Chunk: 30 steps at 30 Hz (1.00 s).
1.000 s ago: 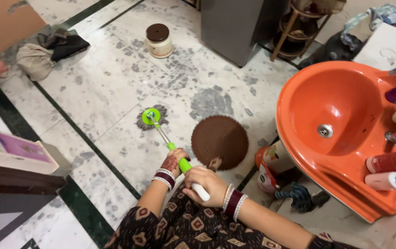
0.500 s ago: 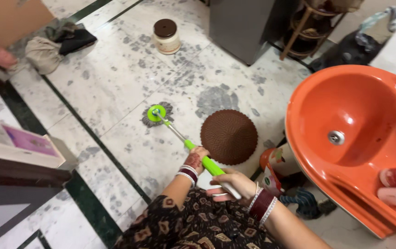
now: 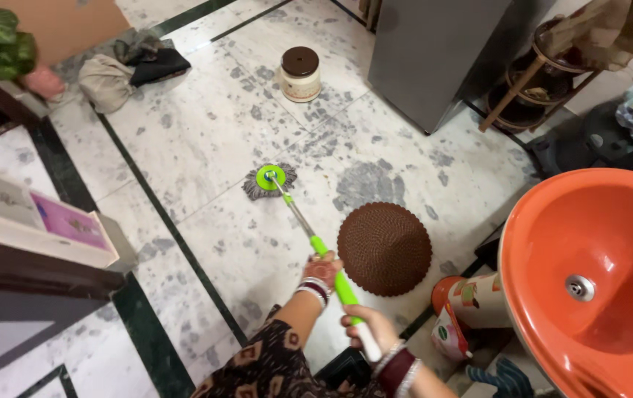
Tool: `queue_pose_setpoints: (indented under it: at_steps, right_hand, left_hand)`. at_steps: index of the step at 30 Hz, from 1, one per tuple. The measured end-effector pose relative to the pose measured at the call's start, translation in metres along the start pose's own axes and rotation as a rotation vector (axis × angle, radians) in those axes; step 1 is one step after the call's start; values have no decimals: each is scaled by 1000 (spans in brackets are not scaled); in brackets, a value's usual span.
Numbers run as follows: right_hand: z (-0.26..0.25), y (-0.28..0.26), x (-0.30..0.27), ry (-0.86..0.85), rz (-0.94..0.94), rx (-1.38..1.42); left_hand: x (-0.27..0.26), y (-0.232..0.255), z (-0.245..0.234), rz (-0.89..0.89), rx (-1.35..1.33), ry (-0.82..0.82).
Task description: The person mops a tiled floor using a green spin mop and a bucket. They repeatedly dip the mop into the bucket, wring it, and mop different areas of the room. Later, they gather a pile of clothes from the floor and place them on a nearby surface, then move a small stool.
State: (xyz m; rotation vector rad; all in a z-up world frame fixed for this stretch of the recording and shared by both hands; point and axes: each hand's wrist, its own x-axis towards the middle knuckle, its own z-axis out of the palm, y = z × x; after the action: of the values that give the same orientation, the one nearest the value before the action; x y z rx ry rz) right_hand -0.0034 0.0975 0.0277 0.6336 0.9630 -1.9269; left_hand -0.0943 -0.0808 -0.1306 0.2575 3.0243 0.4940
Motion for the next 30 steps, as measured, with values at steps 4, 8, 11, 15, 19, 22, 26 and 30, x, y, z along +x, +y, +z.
queue_pose_setpoints:
  at_steps: [4, 8, 11, 15, 19, 22, 26, 30]
  right_hand:
    - [-19, -22, -17, -5, -61, 146]
    - [-10, -21, -27, 99, -66, 318]
    - [6, -20, -23, 176, -158, 324]
    - [33, -17, 3, 331, -56, 72]
    - [50, -32, 33, 385, 108, -249]
    - [55, -58, 49, 357, 154, -328]
    - [79, -89, 75, 232, 188, -392]
    - [129, -111, 115, 265, 196, -663]
  left_hand:
    - [46, 29, 35, 100, -9, -156]
    - [70, 53, 26, 263, -17, -157]
    - [78, 55, 8, 503, 21, -81]
    - [95, 31, 10, 756, -3, -54]
    - [109, 13, 18, 728, -25, -182]
    - [116, -3, 16, 655, -131, 60]
    - [149, -32, 4, 467, -109, -111]
    - [169, -90, -9, 331, -124, -54]
